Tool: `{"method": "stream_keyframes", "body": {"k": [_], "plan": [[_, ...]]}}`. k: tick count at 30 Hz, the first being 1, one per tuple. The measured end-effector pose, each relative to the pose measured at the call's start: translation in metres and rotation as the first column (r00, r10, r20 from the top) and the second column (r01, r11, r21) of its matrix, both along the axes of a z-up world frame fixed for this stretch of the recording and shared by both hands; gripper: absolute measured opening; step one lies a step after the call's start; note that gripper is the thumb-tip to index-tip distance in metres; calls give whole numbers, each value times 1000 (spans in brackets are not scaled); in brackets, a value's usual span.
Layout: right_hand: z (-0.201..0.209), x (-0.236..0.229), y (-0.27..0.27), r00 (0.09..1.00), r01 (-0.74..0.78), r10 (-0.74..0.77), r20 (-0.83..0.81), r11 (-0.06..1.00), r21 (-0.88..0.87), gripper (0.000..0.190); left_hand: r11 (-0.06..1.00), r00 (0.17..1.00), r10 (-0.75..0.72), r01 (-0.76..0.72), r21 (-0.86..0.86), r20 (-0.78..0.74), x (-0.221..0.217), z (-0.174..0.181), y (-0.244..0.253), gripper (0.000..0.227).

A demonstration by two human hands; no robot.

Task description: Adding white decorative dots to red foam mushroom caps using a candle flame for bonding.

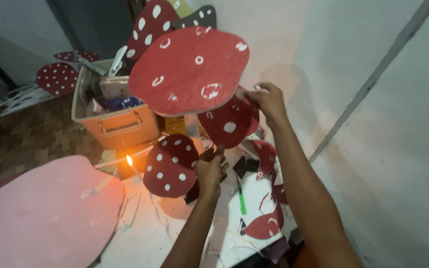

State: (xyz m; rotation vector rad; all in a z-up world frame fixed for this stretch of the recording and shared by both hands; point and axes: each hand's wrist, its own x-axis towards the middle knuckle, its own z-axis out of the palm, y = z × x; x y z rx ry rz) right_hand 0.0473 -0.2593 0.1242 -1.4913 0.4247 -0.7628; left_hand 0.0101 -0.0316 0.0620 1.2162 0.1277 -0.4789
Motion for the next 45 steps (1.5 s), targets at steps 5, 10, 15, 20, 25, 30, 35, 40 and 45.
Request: {"method": "stream_keyframes", "body": {"k": [5,10,15,20,25,30,35,40,45], "plan": [[-12,87,-62,992,-48,44,-116,998,-31,45,997,999,33,-31,-70,29,9,5,-14,80],[-19,108,-69,971,-49,14,-238,989,-140,42,995,998,54,-51,-85,33,14,-2,-21,60],[-8,103,-57,910,-28,-194,-366,853,-522,40,993,998,56,-53,-106,30,15,0,-23,52],[10,89,-39,915,-48,-176,-363,846,-531,47,989,998,59,-54,-134,27,18,-5,-24,52],[3,91,-50,923,-62,-128,-362,881,-470,47,991,998,57,-52,-126,41,21,-9,-25,52],[-4,94,-50,930,-92,-53,-364,925,-370,50,990,997,70,-65,-126,36,19,-12,-27,50],[-4,99,-60,930,-117,4,-367,951,-287,54,992,997,72,-69,-108,16,14,-4,-24,49],[-4,105,-69,936,-141,60,-347,967,-213,59,991,996,85,-82,-106,19,15,-7,-27,45],[-17,112,-74,935,-175,130,-330,978,-111,66,994,997,76,-74,-83,26,15,-7,-27,50]]}}
